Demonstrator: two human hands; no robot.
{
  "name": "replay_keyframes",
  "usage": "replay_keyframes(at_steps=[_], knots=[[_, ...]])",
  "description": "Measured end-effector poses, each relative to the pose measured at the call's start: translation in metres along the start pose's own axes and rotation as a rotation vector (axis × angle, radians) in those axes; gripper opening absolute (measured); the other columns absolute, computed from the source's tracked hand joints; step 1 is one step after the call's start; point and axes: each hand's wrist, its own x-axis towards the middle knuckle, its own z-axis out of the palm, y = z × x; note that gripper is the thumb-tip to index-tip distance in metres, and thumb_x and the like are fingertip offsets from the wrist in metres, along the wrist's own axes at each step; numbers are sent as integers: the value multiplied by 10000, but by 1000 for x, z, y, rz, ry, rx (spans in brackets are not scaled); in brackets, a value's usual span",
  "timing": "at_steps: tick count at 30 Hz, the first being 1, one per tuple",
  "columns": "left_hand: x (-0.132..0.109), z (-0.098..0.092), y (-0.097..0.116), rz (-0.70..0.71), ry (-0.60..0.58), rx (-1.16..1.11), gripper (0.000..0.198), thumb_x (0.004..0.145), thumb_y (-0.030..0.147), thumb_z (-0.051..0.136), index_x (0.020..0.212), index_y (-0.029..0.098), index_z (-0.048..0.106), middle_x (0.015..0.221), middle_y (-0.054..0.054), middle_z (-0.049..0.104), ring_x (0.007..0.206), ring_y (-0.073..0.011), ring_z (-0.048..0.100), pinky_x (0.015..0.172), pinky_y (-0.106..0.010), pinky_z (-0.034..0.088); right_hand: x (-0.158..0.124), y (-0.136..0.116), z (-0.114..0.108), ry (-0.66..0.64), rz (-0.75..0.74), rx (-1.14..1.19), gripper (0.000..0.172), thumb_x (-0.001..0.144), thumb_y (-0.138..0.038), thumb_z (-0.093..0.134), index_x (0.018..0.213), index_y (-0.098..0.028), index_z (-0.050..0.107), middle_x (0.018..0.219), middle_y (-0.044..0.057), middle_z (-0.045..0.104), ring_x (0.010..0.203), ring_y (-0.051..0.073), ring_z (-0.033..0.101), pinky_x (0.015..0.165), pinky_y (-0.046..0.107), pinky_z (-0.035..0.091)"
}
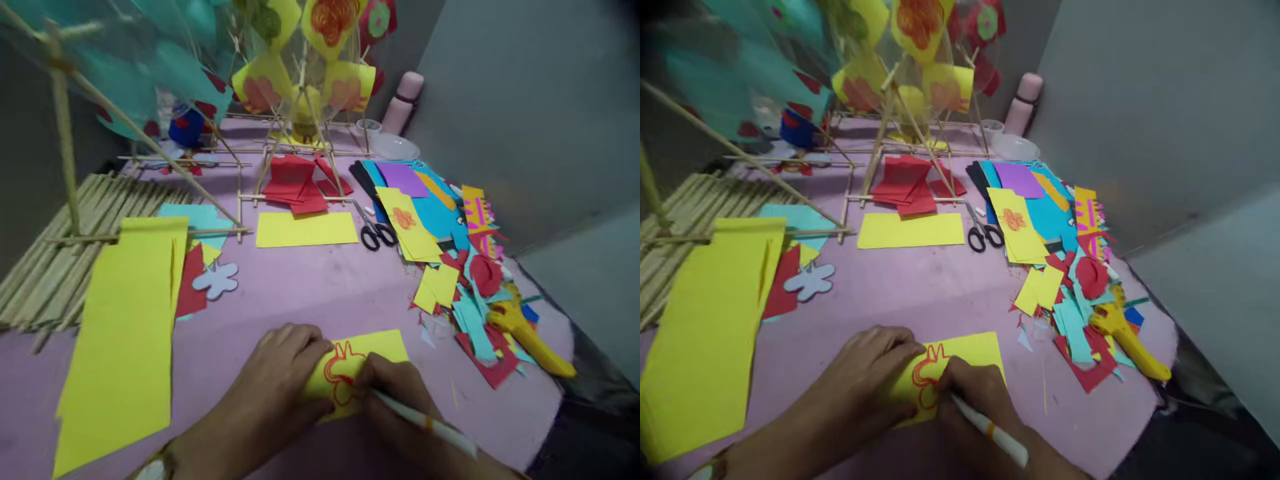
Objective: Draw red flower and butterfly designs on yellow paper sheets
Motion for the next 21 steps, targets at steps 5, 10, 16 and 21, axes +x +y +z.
replay_keyframes(at_steps=[5, 10, 16, 21], knots=[[0, -4, 3, 16, -12, -7, 406, 750, 308, 725, 1072, 268, 482, 1068, 4, 514, 927, -217, 454, 776, -351, 315, -4, -4, -1, -11, 11, -2, 101, 645, -146, 395, 597, -208, 459, 476, -71, 427, 397, 67, 363, 376, 164, 247], [0, -4, 3, 4, -16, -4, 493, 697, 224, 756, 1096, 271, 471, 1091, 3, 508, 943, -221, 450, 785, -353, 322, -7, 4, 0, -8, 46, 45, 91, 663, -141, 419, 612, -210, 449, 487, -66, 438, 402, 74, 375, 391, 174, 271], [1, -5, 3, 10, -28, -18, 458, 722, 268, 743, 1092, 270, 474, 1089, 3, 509, 942, -221, 454, 787, -363, 332, -7, 3, -1, -20, 67, 81, 94, 680, -143, 429, 619, -214, 435, 485, -75, 409, 403, 74, 349, 390, 178, 257], [1, -6, 4, -2, -29, -14, 477, 699, 220, 746, 1089, 270, 475, 1090, 0, 514, 947, -223, 457, 795, -366, 335, -7, -1, -2, -7, 89, 76, 80, 669, -158, 410, 617, -215, 431, 482, -68, 418, 397, 76, 351, 383, 180, 249]])
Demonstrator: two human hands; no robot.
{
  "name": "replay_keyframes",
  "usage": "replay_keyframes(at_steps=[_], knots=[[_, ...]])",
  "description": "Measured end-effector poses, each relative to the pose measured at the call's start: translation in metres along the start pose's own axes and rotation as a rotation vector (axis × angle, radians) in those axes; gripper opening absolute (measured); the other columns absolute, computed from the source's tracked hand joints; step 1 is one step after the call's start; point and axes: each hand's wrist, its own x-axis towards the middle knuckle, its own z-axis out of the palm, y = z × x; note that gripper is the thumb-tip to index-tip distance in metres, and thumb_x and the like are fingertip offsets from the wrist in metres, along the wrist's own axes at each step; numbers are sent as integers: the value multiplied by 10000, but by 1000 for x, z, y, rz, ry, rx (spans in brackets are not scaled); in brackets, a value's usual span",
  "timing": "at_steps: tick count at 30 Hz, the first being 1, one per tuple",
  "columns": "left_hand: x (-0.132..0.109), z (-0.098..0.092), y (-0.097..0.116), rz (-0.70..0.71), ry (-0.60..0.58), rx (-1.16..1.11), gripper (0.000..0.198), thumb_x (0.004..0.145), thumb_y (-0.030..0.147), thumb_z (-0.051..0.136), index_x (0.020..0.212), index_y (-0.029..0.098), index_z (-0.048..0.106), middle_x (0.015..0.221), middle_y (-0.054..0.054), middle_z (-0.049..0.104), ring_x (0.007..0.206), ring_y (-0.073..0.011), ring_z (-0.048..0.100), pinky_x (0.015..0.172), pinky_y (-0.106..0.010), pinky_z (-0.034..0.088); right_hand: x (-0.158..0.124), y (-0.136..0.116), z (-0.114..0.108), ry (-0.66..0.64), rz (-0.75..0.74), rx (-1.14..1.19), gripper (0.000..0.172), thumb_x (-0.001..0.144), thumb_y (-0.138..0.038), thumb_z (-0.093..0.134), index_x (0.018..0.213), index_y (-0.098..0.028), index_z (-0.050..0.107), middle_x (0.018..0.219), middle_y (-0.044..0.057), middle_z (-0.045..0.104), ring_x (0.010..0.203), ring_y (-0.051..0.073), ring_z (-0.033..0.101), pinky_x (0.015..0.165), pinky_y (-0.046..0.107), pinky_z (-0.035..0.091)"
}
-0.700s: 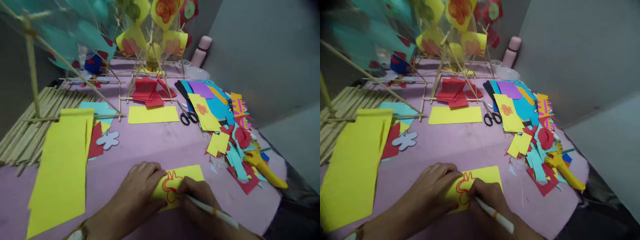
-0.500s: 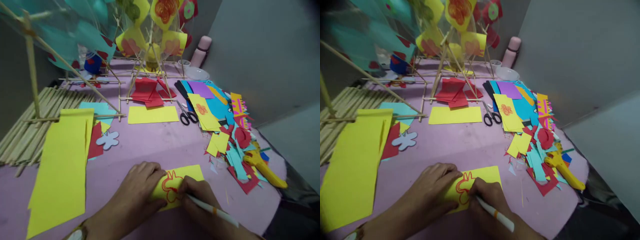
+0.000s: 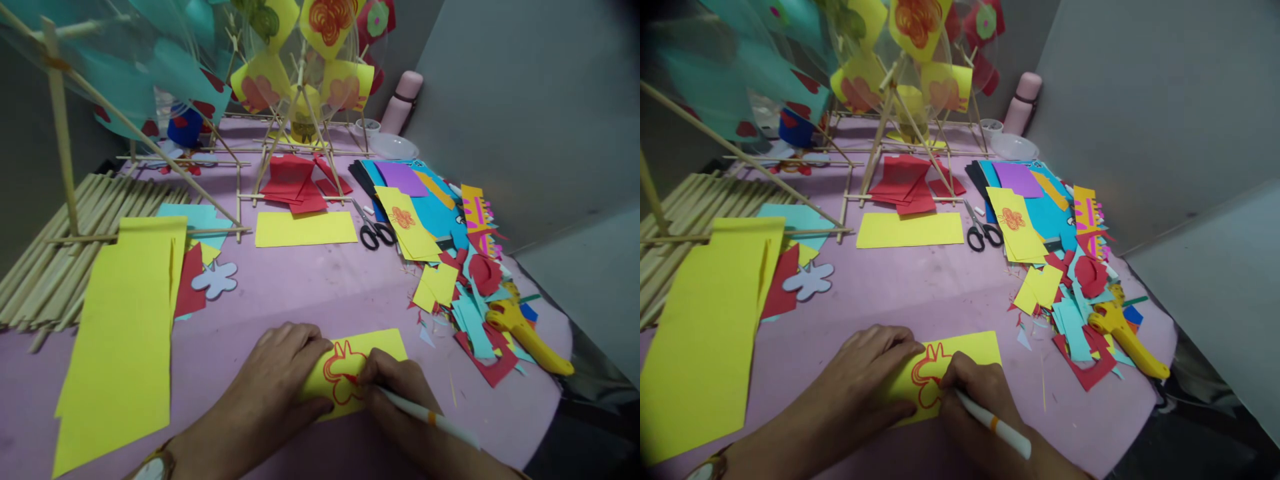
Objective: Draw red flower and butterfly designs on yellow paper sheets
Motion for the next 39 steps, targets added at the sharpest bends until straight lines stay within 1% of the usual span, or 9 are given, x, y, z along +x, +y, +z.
replay_keyframes(at_steps=[4, 10, 15, 19, 23, 29, 33, 35, 39], knots=[[0, 0, 0, 12, 12, 12, 456, 724, 261, 725, 1103, 272, 473, 1095, -12, 516, 946, -227, 461, 793, -370, 341, 0, 1, 0, -1, 6, 4, 83, 671, -156, 414, 615, -217, 423, 487, -70, 406, 412, 80, 348, 394, 187, 256], [0, -1, 0, -8, -16, 8, 427, 723, 261, 722, 1086, 264, 497, 1086, -11, 523, 944, -221, 476, 795, -364, 354, -1, 10, 0, -13, -32, 32, 101, 663, -127, 400, 630, -215, 437, 500, -72, 415, 432, 82, 348, 408, 188, 259], [1, 1, -1, -1, 11, 21, 479, 682, 245, 751, 1086, 271, 493, 1094, -6, 527, 948, -229, 476, 789, -366, 349, 0, 10, 2, -42, -82, 26, 114, 669, -113, 398, 633, -213, 437, 498, -78, 417, 416, 70, 348, 404, 174, 257], [1, 0, 0, -8, -13, 10, 440, 718, 281, 733, 1090, 269, 496, 1097, -10, 531, 959, -230, 480, 797, -371, 353, 1, 4, 2, -52, -64, -36, 96, 647, -126, 403, 631, -210, 448, 486, -73, 424, 397, 68, 347, 386, 169, 252], [0, 1, -1, -8, -2, 15, 408, 731, 319, 715, 1077, 273, 504, 1082, -12, 531, 938, -227, 482, 787, -367, 354, 0, 6, 2, -42, -42, -73, 91, 634, -128, 401, 620, -209, 440, 485, -70, 422, 399, 70, 358, 393, 172, 256], [0, -2, 1, -22, -26, 8, 424, 719, 248, 700, 1096, 265, 506, 1096, -16, 533, 958, -224, 485, 808, -370, 364, -2, 9, 1, -40, -13, -32, 113, 651, -106, 411, 628, -214, 433, 491, -77, 414, 412, 71, 346, 399, 178, 238], [1, -5, 2, -36, -28, 14, 464, 695, 221, 717, 1105, 265, 504, 1111, -18, 529, 979, -239, 487, 820, -383, 368, -3, 7, -2, 13, -80, 54, 101, 708, -141, 424, 646, -220, 434, 496, -84, 369, 430, 84, 323, 411, 190, 251], [1, -5, 3, -35, -24, 11, 476, 695, 207, 715, 1113, 270, 496, 1117, -15, 527, 983, -240, 484, 823, -384, 366, -3, 7, -2, 26, -85, 51, 97, 732, -159, 431, 658, -222, 433, 499, -85, 362, 429, 88, 316, 410, 194, 252], [-1, -4, 2, -31, -26, -9, 489, 694, 169, 705, 1117, 277, 485, 1125, -9, 523, 983, -233, 478, 819, -379, 362, -1, 7, -3, 60, -48, 14, 106, 747, -176, 434, 655, -227, 423, 505, -79, 376, 433, 97, 344, 419, 201, 269]])
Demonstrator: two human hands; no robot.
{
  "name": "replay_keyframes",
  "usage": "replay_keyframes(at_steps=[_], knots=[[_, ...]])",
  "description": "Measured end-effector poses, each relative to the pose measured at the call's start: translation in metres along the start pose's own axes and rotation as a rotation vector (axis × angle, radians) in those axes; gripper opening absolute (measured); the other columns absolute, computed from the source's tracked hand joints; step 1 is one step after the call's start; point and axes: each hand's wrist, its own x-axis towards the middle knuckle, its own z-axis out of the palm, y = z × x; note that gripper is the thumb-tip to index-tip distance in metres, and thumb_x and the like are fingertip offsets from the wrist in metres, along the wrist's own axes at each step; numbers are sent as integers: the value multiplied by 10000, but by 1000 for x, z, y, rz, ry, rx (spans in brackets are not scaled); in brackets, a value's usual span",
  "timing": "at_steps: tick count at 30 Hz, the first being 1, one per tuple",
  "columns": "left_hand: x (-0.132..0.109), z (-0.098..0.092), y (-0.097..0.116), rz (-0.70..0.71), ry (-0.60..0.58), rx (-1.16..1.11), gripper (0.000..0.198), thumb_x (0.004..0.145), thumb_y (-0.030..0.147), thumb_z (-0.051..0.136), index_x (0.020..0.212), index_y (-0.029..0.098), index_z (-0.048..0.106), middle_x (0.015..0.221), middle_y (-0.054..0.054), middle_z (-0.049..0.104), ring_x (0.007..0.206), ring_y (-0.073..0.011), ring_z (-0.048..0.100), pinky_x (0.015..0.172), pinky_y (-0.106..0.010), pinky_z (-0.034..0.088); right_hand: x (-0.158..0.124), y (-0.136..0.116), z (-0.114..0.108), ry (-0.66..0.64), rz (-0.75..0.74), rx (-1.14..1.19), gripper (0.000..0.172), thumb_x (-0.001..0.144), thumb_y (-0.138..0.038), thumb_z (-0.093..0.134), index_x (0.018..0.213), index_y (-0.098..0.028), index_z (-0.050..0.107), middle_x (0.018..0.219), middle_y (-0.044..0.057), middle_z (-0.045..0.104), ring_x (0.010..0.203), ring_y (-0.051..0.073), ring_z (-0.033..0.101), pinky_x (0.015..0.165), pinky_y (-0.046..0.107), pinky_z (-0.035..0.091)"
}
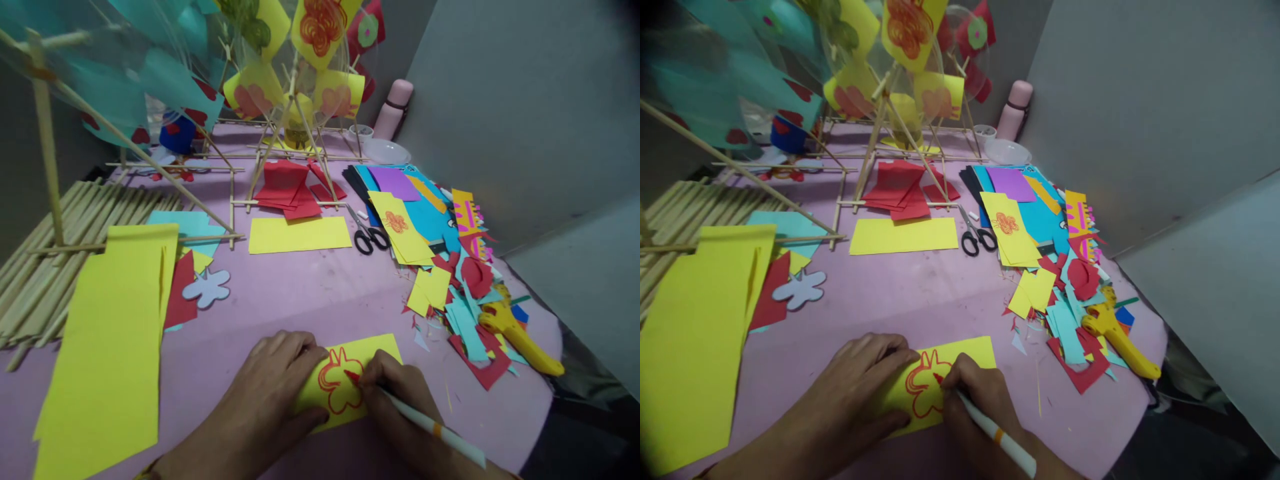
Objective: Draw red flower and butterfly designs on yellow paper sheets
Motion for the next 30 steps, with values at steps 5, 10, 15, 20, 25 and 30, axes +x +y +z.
replay_keyframes(at_steps=[5, 10, 15, 20, 25, 30], knots=[[0, 2, -2, 12, 12, 12, 539, 677, 140, 698, 1142, 290, 471, 1126, -9, 517, 989, -238, 473, 826, -388, 361, 1, 1, -1, 40, 43, -27, 114, 772, -207, 430, 660, -228, 430, 523, -63, 412, 453, 110, 386, 434, 208, 294], [0, 4, -4, 25, 38, 32, 544, 687, 162, 693, 1158, 299, 459, 1146, -17, 516, 1009, -246, 474, 836, -394, 360, 0, 4, 0, 11, 34, -114, 120, 765, -178, 443, 655, -222, 464, 525, -52, 454, 449, 107, 432, 431, 197, 315], [1, 3, -3, -3, 23, 23, 511, 674, 179, 705, 1125, 295, 495, 1123, -11, 532, 995, -243, 488, 829, -386, 372, 2, 7, 1, 12, -41, -197, 127, 748, -149, 435, 657, -222, 486, 519, -43, 515, 432, 107, 485, 424, 189, 333], [1, 4, -3, 8, 37, 30, 510, 668, 204, 709, 1129, 288, 508, 1116, -3, 537, 984, -236, 501, 829, -374, 380, 4, 6, 2, 14, -86, -217, 140, 730, -125, 429, 647, -220, 489, 516, -42, 548, 434, 100, 506, 416, 175, 342], [1, 4, -3, 13, 39, 27, 509, 679, 210, 711, 1135, 290, 498, 1123, -11, 531, 990, -242, 495, 824, -384, 377, 6, 7, 2, -2, -67, -237, 132, 726, -127, 432, 667, -221, 505, 509, -42, 568, 421, 98, 514, 412, 168, 354], [1, 4, -3, 4, 32, 19, 488, 686, 191, 696, 1123, 286, 499, 1120, -14, 530, 995, -239, 490, 833, -385, 371, 6, 6, 2, -4, -63, -279, 133, 730, -131, 429, 664, -224, 497, 502, -41, 570, 421, 105, 534, 419, 172, 361]])
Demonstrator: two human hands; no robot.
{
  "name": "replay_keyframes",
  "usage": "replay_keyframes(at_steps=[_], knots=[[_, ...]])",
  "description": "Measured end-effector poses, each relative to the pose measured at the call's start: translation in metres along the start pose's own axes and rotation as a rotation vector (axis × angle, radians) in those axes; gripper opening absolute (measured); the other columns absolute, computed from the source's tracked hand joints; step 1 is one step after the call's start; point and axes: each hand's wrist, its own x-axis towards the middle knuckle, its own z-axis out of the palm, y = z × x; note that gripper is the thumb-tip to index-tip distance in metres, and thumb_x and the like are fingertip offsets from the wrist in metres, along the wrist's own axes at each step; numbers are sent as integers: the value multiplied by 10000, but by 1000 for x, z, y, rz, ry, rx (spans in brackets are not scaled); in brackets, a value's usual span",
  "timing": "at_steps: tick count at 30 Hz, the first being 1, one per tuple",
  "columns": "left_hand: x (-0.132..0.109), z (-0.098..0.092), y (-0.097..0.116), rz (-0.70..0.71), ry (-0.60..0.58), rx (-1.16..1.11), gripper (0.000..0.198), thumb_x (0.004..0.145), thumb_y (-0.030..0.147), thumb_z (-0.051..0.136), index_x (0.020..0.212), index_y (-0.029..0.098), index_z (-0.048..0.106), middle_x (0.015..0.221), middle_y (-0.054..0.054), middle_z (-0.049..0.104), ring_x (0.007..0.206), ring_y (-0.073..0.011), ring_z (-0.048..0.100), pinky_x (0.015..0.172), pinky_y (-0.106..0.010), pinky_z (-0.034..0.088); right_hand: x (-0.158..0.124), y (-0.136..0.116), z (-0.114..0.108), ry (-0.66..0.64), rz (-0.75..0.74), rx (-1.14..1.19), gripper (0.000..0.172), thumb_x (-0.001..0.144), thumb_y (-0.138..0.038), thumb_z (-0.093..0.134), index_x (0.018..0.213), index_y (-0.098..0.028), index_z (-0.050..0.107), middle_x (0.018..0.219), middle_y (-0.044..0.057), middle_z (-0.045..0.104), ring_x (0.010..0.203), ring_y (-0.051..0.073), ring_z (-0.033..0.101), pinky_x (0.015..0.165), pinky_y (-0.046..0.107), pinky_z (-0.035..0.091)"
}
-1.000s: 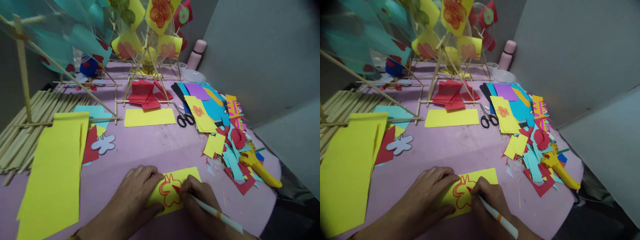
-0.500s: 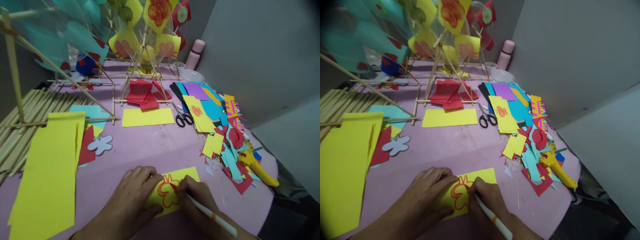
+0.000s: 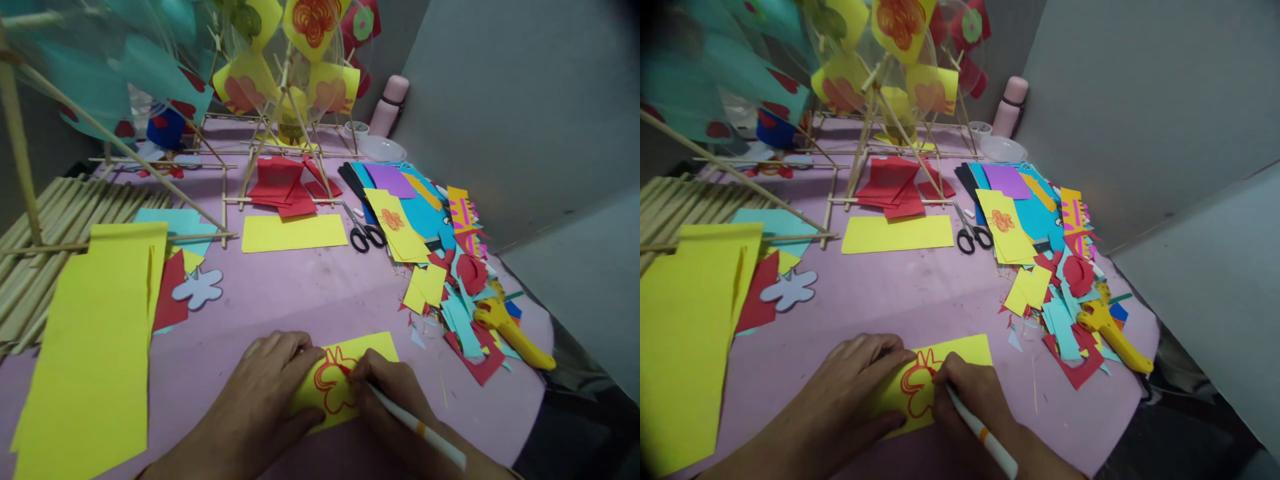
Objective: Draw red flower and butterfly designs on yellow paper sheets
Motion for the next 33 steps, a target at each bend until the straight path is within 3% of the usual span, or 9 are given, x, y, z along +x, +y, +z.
replay_keyframes(at_steps=[12, 23, 33], knots=[[0, 0, 0, 9, 5, 13, 493, 684, 175, 673, 1126, 293, 490, 1115, -13, 541, 984, -235, 500, 827, -380, 375, 0, -1, 1, 33, 14, -2, 130, 756, -145, 417, 671, -226, 472, 490, -43, 545, 403, 107, 505, 396, 177, 336], [1, -1, 1, 4, -6, 5, 511, 692, 186, 698, 1134, 301, 469, 1122, -8, 528, 992, -235, 484, 827, -380, 354, -4, -4, -2, 28, 123, 92, 106, 762, -171, 437, 681, -232, 469, 474, -63, 487, 390, 105, 481, 395, 188, 321], [0, -2, 2, -8, -17, 1, 520, 700, 197, 713, 1148, 299, 470, 1129, 0, 522, 994, -228, 479, 834, -371, 348, -6, -4, -4, 66, 103, 122, 86, 766, -184, 431, 693, -228, 443, 505, -82, 394, 411, 101, 416, 410, 194, 290]])
